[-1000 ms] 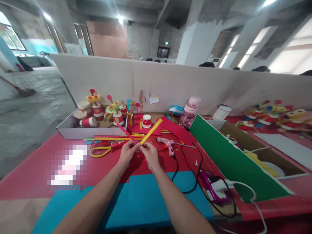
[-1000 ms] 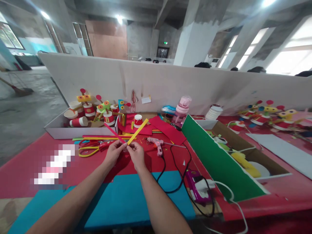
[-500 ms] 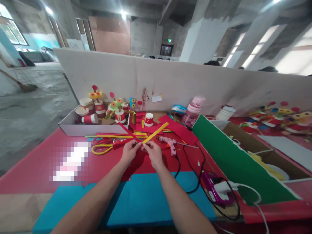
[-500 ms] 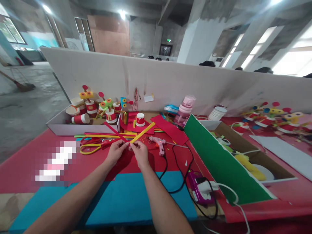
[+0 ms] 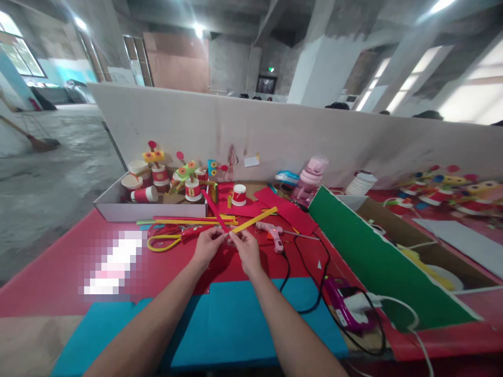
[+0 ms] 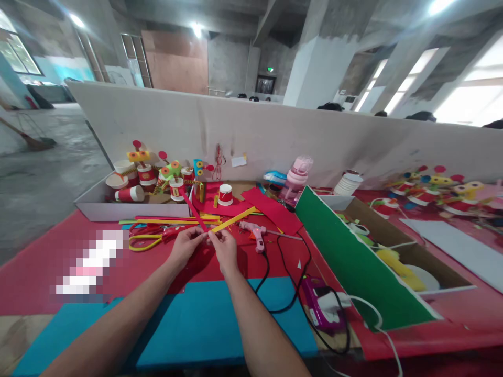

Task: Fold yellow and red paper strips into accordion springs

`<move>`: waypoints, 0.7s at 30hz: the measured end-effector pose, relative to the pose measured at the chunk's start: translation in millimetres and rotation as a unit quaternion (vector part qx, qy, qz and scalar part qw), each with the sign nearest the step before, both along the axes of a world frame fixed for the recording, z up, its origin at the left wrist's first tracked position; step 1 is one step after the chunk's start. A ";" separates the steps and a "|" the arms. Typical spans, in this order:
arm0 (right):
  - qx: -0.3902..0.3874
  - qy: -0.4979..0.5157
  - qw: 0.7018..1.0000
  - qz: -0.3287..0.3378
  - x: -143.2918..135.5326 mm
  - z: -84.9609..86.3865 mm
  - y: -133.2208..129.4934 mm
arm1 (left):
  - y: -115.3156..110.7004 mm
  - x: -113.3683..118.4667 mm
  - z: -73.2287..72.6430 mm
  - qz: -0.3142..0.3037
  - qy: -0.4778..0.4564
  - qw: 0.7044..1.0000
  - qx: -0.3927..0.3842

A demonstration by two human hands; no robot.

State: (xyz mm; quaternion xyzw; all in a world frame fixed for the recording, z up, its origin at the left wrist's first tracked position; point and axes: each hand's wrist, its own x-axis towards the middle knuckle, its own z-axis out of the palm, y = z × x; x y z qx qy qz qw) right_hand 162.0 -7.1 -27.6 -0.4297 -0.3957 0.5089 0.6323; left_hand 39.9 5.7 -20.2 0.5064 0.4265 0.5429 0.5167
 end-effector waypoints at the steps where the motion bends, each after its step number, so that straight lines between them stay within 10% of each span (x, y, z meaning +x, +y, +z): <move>1: -0.003 -0.001 1.000 0.006 1.0 -0.6 0.6 | -0.4 -0.4 0.9 -0.011 -0.001 1.000 0.001; 21: 0.008 -0.073 0.997 -0.022 0.1 -3.3 -1.2 | 4.1 0.5 -7.1 -0.027 -0.076 0.996 0.024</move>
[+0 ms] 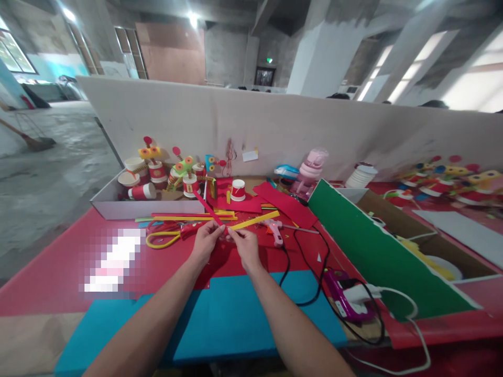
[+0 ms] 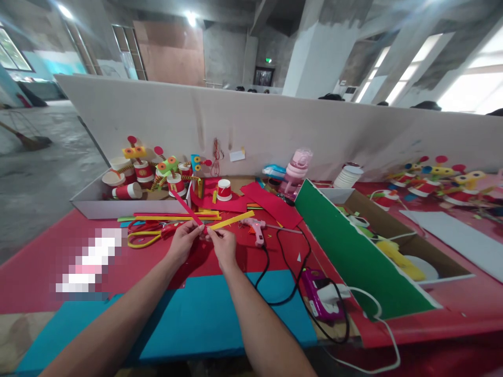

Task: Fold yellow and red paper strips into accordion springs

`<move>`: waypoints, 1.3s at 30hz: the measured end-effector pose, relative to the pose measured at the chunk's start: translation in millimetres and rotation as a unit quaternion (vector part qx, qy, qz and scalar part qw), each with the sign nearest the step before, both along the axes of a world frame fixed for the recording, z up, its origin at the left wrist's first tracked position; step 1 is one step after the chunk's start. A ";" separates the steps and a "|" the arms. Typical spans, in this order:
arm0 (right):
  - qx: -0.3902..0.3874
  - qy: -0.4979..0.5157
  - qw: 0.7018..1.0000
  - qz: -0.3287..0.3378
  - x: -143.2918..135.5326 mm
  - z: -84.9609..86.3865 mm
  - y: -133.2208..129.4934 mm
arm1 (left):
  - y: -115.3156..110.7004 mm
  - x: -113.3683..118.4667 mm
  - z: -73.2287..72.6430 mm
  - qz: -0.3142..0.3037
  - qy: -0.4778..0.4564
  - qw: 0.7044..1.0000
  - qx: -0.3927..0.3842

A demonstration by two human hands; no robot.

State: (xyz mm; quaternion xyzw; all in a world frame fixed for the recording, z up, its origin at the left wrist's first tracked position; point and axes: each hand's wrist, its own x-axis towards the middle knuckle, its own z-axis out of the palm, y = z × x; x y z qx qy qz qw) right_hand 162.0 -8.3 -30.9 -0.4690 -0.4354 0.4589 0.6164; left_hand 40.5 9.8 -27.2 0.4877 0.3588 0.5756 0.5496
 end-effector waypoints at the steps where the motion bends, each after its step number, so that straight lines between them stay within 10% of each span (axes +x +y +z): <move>1: 0.001 -0.004 1.000 0.001 0.1 -0.5 0.2 | 0.5 -0.2 -0.8 0.002 0.002 1.000 0.002; 39: 0.028 -0.096 0.995 -0.030 5.1 2.5 -0.2 | -3.3 1.3 2.7 0.006 0.053 0.999 -0.006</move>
